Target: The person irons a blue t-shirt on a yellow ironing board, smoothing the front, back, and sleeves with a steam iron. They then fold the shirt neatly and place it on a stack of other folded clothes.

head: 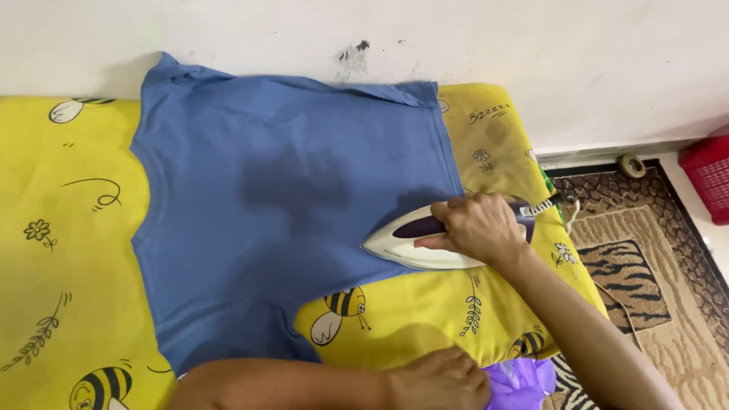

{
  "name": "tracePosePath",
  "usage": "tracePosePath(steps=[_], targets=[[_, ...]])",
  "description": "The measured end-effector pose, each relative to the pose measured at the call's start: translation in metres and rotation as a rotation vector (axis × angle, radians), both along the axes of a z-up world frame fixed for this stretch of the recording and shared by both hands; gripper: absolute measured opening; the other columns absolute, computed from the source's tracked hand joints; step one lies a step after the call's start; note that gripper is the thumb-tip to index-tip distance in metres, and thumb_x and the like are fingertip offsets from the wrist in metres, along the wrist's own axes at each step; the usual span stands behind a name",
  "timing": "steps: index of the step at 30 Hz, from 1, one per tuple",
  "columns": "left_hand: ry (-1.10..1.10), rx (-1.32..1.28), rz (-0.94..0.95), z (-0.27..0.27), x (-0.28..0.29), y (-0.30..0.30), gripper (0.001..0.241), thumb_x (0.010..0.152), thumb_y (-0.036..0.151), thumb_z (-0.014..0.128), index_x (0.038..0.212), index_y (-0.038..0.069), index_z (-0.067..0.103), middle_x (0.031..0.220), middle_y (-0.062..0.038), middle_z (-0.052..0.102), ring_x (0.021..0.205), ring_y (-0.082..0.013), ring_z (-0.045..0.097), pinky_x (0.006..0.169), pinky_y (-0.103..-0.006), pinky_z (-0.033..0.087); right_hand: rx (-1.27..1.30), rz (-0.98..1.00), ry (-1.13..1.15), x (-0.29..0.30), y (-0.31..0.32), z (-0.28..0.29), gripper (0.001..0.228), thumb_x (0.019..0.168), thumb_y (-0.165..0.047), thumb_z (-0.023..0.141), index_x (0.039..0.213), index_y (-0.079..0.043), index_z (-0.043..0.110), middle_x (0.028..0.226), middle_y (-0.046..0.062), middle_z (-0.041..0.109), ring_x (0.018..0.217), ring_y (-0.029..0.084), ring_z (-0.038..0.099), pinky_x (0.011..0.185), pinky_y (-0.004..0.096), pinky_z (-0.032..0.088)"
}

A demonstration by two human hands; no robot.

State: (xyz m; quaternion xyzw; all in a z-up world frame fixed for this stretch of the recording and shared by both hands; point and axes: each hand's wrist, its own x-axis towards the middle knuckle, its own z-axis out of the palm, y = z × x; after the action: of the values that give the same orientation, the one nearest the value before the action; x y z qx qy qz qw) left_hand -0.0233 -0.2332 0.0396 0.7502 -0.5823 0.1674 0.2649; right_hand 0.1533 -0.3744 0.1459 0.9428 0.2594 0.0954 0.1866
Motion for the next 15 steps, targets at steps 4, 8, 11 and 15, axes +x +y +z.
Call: tracePosePath(steps=[4, 8, 11, 15], targets=[[-0.173, 0.153, 0.240, 0.040, 0.050, 0.111, 0.014, 0.083, -0.003, 0.064, 0.085, 0.011, 0.062, 0.078, -0.005, 0.056, 0.077, -0.0258, 0.053, 0.072, -0.0404, 0.047, 0.077, -0.262, 0.023, -0.006, -0.005, 0.005, 0.074, 0.085, -0.090, 0.049, 0.080, -0.018, 0.063, 0.061, 0.009, 0.067, 0.057, 0.035, 0.070, 0.046, 0.048, 0.053], [-0.187, 0.342, 0.622, 0.017, 0.071, 0.191, 0.010, 0.079, 0.012, 0.066, 0.084, 0.018, 0.062, 0.080, -0.001, 0.054, 0.076, -0.0238, 0.054, 0.060, -0.0384, 0.044, 0.051, 0.047, -0.025, -0.013, -0.023, -0.003, 0.068, 0.086, -0.087, 0.050, 0.078, -0.021, 0.066, 0.066, 0.001, 0.070, 0.059, 0.030, 0.071, 0.042, 0.045, 0.048], [0.010, 0.510, 0.595, -0.004, 0.066, 0.220, 0.026, 0.073, -0.002, 0.071, 0.093, 0.013, 0.065, 0.090, -0.006, 0.058, 0.079, -0.0256, 0.057, 0.063, -0.0380, 0.049, 0.114, 0.233, -0.090, -0.014, -0.025, -0.006, 0.073, 0.083, -0.090, 0.054, 0.067, -0.019, 0.056, 0.054, -0.002, 0.056, 0.049, 0.025, 0.063, 0.040, 0.039, 0.037], [-0.192, 0.503, 0.558, -0.001, 0.061, 0.227, 0.020, 0.078, -0.004, 0.064, 0.084, 0.015, 0.064, 0.083, -0.005, 0.058, 0.076, -0.0223, 0.056, 0.065, -0.0335, 0.051, 0.105, 0.188, -0.050, -0.016, -0.019, 0.003, 0.070, 0.087, -0.085, 0.052, 0.071, -0.017, 0.056, 0.057, 0.001, 0.056, 0.050, 0.025, 0.059, 0.044, 0.041, 0.042]])
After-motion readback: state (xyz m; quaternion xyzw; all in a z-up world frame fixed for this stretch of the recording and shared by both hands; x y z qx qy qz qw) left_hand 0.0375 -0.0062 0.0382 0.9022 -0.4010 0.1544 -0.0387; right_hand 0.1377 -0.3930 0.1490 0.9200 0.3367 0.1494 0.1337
